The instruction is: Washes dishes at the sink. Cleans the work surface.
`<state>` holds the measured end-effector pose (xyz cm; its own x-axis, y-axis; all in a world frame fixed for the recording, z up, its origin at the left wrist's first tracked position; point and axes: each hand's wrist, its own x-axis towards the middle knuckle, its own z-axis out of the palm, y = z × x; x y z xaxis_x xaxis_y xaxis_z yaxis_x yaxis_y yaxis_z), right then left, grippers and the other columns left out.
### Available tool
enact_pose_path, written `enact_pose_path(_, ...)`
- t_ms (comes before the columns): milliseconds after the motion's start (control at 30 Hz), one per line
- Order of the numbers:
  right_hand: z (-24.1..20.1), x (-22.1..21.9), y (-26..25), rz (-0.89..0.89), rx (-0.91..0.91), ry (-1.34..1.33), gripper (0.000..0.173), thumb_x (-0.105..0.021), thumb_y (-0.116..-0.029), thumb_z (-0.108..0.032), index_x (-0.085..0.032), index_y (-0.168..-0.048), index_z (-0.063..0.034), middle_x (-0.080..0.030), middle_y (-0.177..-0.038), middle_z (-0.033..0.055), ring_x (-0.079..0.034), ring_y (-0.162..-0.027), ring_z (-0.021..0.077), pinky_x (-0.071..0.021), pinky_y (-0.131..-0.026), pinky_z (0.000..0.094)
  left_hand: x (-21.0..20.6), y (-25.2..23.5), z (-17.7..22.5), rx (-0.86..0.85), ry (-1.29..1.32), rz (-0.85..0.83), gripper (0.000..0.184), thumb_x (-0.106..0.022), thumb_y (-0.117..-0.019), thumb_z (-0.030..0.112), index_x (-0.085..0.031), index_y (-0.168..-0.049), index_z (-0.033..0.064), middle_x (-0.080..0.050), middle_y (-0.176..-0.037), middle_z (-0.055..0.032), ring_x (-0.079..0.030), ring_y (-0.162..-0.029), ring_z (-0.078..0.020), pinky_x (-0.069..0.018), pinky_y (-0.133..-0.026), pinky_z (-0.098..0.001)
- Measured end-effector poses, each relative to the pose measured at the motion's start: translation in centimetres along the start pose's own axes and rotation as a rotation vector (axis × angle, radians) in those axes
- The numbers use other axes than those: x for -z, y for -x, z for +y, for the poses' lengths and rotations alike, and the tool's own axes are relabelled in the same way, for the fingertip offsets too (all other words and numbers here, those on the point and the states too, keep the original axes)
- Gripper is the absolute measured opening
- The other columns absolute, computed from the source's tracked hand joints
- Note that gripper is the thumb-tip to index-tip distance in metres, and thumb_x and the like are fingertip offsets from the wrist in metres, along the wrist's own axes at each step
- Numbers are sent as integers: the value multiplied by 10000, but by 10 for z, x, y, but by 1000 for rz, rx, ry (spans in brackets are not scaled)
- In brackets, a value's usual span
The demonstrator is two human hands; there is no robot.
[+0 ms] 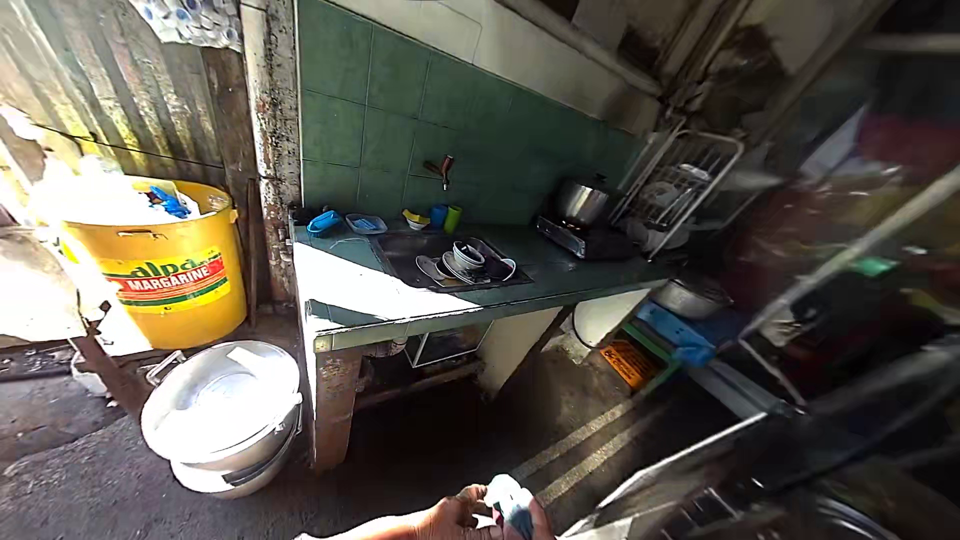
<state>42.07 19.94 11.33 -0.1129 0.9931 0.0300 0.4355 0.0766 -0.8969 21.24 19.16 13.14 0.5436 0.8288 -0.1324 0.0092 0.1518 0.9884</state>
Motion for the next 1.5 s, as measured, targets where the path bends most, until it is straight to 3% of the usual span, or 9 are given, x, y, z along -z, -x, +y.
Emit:
enact_pose_path(133,-89,-26,-99,-276,193,-365,699,-508,-863,-9,-289,-1499,183,-430,-1521,283,-478,-1387,163,-412,-1147,287,44,-32,33,-277,175,393,685,-723,-949,344,-422,-1466,10,-644,-1307,-93,-642,-1171,-133,-533,-1041,-349)
enact_pose_path(300,-137,-34,-227,-601,528,-266,745,-630,-898,-366,-493,-1408,159,-501,-1497,272,-475,-1424,237,-412,-1159,357,145,-31,82,-377,107,833,502,-690,-913,180,-553,-1357,-11,-690,-1239,-65,-665,-1136,-130,-558,-1000,-319)
enact_pose_path(567,-123,-15,-408,-798,106,163,448,-629,-932,-51,-577,-1355,87,-629,-1346,218,-640,-1224,240,-520,-1058,375,313,-39,101,-334,0,1347,605,-676,-834,299,-535,-1360,34,-697,-1098,7,-692,-915,-55,-601,-810,-261)
enact_pose_path(700,-107,18,-487,-759,132,510,396,-613,-942,-75,-634,-1319,44,-679,-1271,215,-678,-1160,263,-516,-1051,395,378,-38,91,408,-625,1289,850,-723,-920,422,-371,-1532,-51,-527,-1419,-320,-515,-1334,-454,-394,-1099,-630)
enact_pose_path(767,-98,36,-531,-701,144,599,379,-601,-959,-73,-637,-1316,51,-684,-1261,225,-686,-1148,282,-516,-1048,404,390,-55,89,335,-854,1381,888,-793,-862,361,-389,-1507,-97,-426,-1469,-400,-428,-1361,-574,-336,-1091,-727)
enact_pose_path(867,-93,54,-604,-646,188,688,383,-581,-973,-82,-627,-1324,62,-674,-1270,245,-673,-1171,319,-503,-1062,435,401,-108,97,108,-793,1448,791,-626,-902,487,-476,-1467,-45,-520,-1456,-290,-515,-1348,-431,-397,-1112,-596)
enact_pose_path(1000,-106,46,-710,-672,196,622,438,-569,-995,-97,-553,-1408,47,-608,-1380,243,-621,-1261,323,-477,-1101,440,414,-204,128,34,-789,1327,583,-710,-895,360,-626,-1326,-23,-479,-1517,-254,-474,-1404,-399,-385,-1130,-594)
enact_pose_path(1267,-120,-39,-889,-886,456,628,447,-541,-1001,-50,-528,-1437,45,-577,-1413,255,-580,-1304,358,-444,-1126,482,423,-395,175,220,-617,1061,528,-688,-954,277,-581,-1403,22,-384,-1596,-215,-438,-1443,-327,-404,-1162,-467)
enact_pose_path(1500,-128,-118,-935,-899,688,738,555,-607,-961,1,-473,-1500,7,-419,-1574,228,-429,-1442,395,-373,-1175,531,431,-462,169,440,-555,921,553,-683,-972,277,-541,-1434,8,-319,-1628,-227,-366,-1484,-363,-358,-1184,-495)
